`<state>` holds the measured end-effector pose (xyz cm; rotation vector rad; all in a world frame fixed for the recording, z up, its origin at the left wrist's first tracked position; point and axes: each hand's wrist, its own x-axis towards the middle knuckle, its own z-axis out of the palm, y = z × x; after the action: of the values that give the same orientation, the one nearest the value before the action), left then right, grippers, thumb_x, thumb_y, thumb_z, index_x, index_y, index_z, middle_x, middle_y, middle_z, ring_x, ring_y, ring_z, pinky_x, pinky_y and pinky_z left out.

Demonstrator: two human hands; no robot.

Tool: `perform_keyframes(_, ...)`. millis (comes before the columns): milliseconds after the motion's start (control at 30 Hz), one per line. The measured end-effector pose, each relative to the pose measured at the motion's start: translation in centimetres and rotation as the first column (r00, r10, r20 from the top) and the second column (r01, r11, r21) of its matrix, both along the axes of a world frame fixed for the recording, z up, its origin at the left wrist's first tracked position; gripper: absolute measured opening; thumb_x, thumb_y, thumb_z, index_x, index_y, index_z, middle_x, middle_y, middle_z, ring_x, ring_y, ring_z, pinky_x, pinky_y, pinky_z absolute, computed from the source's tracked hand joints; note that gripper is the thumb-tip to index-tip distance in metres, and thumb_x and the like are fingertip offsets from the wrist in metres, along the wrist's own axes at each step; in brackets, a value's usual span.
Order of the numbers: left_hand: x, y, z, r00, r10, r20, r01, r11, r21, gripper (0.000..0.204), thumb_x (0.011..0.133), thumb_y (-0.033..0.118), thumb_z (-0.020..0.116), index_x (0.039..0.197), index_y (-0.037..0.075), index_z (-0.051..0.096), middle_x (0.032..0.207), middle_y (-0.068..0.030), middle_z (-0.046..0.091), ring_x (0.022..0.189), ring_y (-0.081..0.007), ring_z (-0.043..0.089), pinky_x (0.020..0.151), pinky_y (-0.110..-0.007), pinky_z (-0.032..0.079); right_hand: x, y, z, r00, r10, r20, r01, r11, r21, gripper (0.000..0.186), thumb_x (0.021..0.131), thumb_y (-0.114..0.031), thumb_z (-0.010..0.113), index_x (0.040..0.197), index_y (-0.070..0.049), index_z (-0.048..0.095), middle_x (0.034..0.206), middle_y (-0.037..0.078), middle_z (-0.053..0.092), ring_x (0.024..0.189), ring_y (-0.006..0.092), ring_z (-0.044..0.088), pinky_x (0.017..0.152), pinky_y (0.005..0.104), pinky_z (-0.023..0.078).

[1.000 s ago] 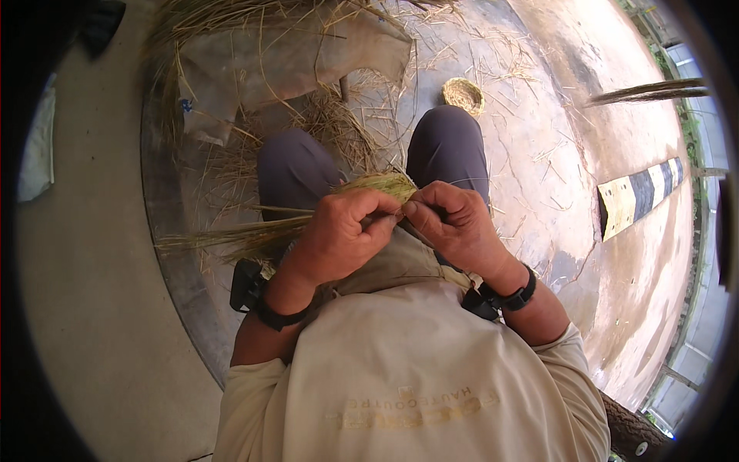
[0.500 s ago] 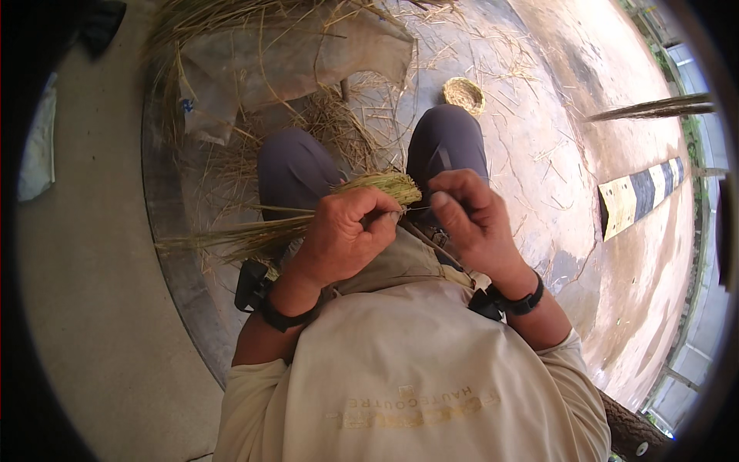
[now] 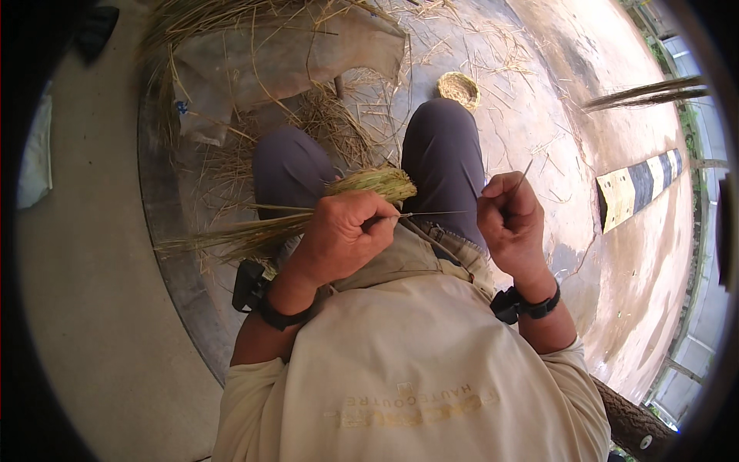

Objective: The recorder is weaving a small round basket or bowl using coils of straw or dried grass, securing them with a needle and thread.

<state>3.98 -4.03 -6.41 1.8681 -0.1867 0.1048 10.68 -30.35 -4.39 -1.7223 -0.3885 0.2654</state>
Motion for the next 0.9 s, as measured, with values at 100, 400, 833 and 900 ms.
perform_keyframes(100,0.0,-0.1,-0.4,1.0,-0.015,0.019,0.015,1.0,0.022,0.008,0.088,-0.004,0.072,0.094,0.001,0.072,0.08,-0.004,0.07,0.07,-0.0057,0.061,0.063,-0.025,0.051,0.3,-0.9,-0.3,1.0,0.017,-0.012,-0.016,1.0,0.024,0.035,0.081,0.017,0.048,0.109,-0.004,0.05,0.075,-0.002,0.052,0.066,0.0045,0.045,0.06,0.02,0.039)
perform_keyframes(400,0.1,-0.1,-0.6,0.974,-0.023,0.224,-0.054,0.942,0.331,0.031,0.082,0.003,0.082,0.112,0.004,0.072,0.102,-0.0102,0.071,0.095,-0.0261,0.07,0.082,-0.037,0.055,2.0,-2.1,0.1,0.987,-0.126,0.097,0.136,0.985,-0.105,0.022,0.092,0.012,0.053,0.106,-0.004,0.056,0.076,-0.005,0.051,0.067,0.0027,0.046,0.06,0.02,0.038)
perform_keyframes(833,-1.6,2.7,-4.1,0.981,0.069,0.181,-0.194,0.392,0.899,0.049,0.083,0.015,0.08,0.129,0.007,0.063,0.104,-0.0085,0.063,0.095,-0.0285,0.068,0.082,-0.044,0.054,6.9,-9.0,-3.7,0.929,-0.249,0.273,0.32,0.911,-0.261,0.02,0.104,-0.009,0.068,0.12,0.001,0.071,0.095,0.007,0.072,0.076,0.007,0.06,0.069,0.0256,0.051)
perform_keyframes(900,-1.1,3.7,-3.7,0.978,0.059,0.201,-0.208,0.389,0.897,0.043,0.087,0.016,0.077,0.127,0.007,0.064,0.101,-0.0087,0.064,0.09,-0.0298,0.069,0.078,-0.045,0.055,6.5,-8.5,-3.6,0.942,-0.211,0.261,0.295,0.892,-0.343,0.021,0.104,-0.011,0.07,0.12,0.002,0.072,0.1,0.008,0.073,0.075,0.0066,0.059,0.067,0.0249,0.05)
